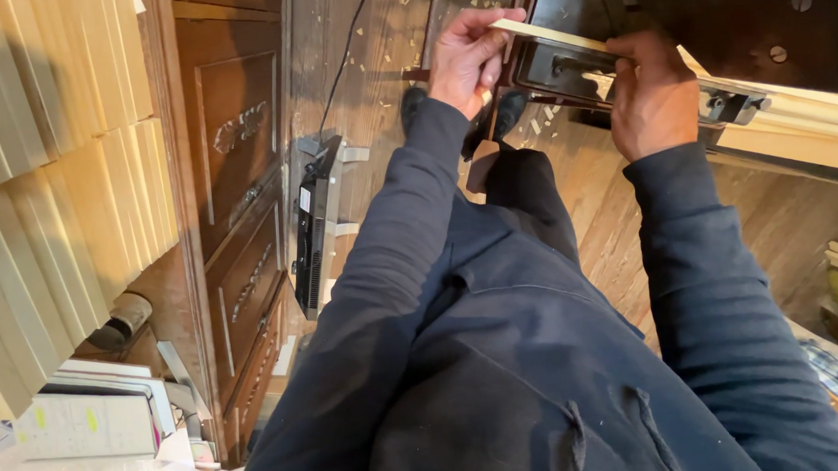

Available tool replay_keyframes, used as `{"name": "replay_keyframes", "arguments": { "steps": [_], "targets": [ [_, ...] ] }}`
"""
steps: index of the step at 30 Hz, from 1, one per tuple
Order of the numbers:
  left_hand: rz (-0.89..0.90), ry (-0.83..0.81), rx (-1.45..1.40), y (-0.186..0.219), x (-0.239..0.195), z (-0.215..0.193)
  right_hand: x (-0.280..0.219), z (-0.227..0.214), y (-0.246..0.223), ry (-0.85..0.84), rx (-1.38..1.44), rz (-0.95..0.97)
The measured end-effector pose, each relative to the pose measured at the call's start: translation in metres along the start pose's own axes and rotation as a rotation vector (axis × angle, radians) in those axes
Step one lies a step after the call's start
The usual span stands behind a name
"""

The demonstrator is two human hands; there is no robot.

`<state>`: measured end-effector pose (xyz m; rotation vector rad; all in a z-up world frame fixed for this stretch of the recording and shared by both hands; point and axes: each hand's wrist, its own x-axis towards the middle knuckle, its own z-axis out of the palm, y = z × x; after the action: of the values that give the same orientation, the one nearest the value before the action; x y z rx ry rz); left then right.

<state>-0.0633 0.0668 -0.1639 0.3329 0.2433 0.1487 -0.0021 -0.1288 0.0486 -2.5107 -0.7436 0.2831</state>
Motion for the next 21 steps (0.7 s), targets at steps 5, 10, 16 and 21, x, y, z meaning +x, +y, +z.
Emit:
{"name": "replay_keyframes", "arguments": {
  "steps": [5,10,16,21],
  "targets": [
    [-0.08,0.049,0.214,0.013,0.006,-0.004,0.0,0.0,0.001,0.016,-0.021,-0.009],
    [-0.071,0.034,0.315,0.019,0.009,-0.002,-0.002,0.001,0.007,0.021,-0.013,-0.022],
    [-0.046,0.023,0.374,0.023,0.008,0.003,-0.002,0.001,0.005,0.025,-0.01,-0.014],
    [-0.025,0.02,0.42,0.022,0.009,-0.001,-0.003,0.002,0.007,0.014,-0.003,-0.024]
  ]
}}
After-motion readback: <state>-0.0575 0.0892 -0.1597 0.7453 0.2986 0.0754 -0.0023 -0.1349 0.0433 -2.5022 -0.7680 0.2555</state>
